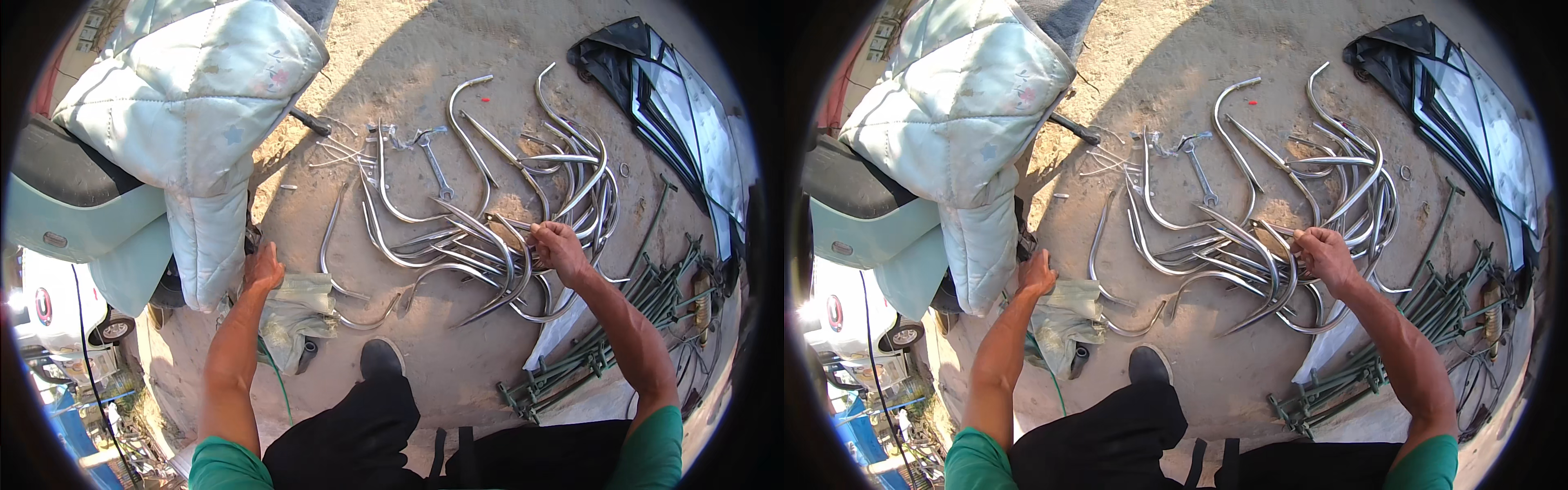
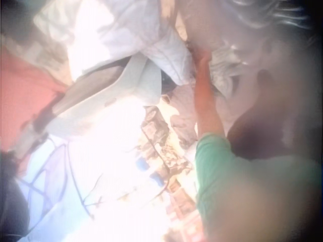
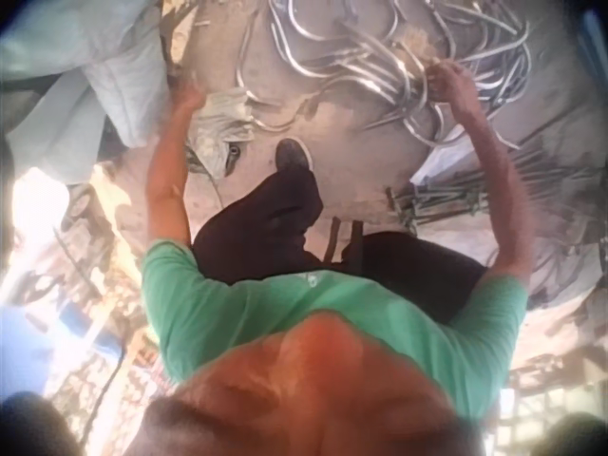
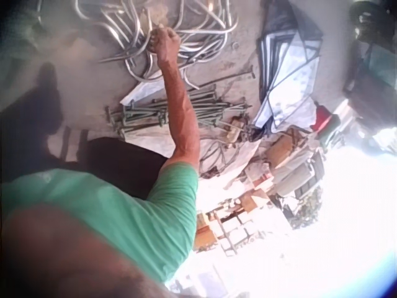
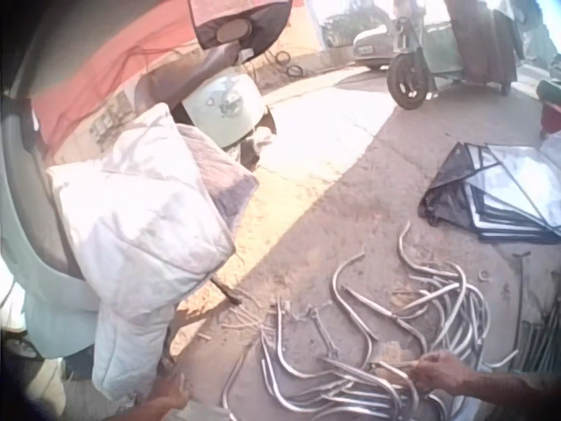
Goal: The person removes a pink canopy from a scooter, then installs a transparent plastic windshield onto the scooter's frame by hand, aligning and securing it along the top and sides. The person also handles metal hooks and other parts on the ground.
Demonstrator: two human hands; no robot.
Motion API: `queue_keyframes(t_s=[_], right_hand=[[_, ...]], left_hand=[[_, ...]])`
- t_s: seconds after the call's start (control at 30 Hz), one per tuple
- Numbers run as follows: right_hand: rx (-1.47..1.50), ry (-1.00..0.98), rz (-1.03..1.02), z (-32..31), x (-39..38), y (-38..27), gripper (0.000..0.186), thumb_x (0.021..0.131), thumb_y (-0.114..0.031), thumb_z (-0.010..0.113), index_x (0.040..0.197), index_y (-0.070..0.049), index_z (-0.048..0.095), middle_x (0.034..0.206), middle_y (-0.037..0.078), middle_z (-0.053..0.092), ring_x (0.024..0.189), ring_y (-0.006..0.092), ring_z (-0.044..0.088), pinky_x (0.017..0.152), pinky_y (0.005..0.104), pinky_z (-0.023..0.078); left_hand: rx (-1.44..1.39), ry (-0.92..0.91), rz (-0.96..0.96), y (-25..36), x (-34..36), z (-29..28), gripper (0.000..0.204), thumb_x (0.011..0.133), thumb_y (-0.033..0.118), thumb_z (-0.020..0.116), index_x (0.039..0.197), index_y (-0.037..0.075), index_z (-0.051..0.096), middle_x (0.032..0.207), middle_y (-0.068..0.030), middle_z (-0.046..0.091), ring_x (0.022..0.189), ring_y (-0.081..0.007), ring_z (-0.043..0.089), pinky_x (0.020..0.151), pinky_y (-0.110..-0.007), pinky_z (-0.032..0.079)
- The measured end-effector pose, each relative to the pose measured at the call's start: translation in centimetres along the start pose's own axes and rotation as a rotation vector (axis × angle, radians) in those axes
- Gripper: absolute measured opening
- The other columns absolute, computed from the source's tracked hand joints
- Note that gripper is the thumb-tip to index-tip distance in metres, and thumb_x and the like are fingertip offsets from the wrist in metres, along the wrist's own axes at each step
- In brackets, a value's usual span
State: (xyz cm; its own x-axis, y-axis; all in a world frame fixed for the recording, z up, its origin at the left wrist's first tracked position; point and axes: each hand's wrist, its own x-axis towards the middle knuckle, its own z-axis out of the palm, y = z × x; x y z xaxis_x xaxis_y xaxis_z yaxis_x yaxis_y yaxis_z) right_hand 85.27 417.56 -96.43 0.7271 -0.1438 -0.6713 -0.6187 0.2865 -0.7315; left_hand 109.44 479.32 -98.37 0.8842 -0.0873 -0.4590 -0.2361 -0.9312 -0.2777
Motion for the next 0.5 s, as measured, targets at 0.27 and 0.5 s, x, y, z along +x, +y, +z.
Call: queue_keyframes(t_s=[0.27,0.5], right_hand=[[0.019,-0.01,0.027,-0.1,0.1,-0.1,0.031,0.105,-0.027,0.065,0.085,-0.004,0.069,0.065,-0.004,0.055,0.052,0.0043,0.045,0.048,0.022,0.034],[0.025,0.001,0.018,-0.1,-0.1,-0.1,0.029,0.104,-0.026,0.065,0.085,-0.005,0.068,0.067,-0.004,0.056,0.053,0.004,0.045,0.049,0.0218,0.033]], left_hand=[[-0.208,-0.339,0.028,2.3,-4.1,1.5,0.029,0.087,0.033,0.074,0.1,0.007,0.072,0.107,-0.0203,0.075,0.104,-0.0405,0.072,0.092,-0.052,0.055],[-0.616,-0.045,0.085,11.1,-0.7,-3.1,0.041,0.086,0.038,0.075,0.107,0.003,0.067,0.099,-0.0203,0.075,0.101,-0.0391,0.072,0.088,-0.05,0.054]])
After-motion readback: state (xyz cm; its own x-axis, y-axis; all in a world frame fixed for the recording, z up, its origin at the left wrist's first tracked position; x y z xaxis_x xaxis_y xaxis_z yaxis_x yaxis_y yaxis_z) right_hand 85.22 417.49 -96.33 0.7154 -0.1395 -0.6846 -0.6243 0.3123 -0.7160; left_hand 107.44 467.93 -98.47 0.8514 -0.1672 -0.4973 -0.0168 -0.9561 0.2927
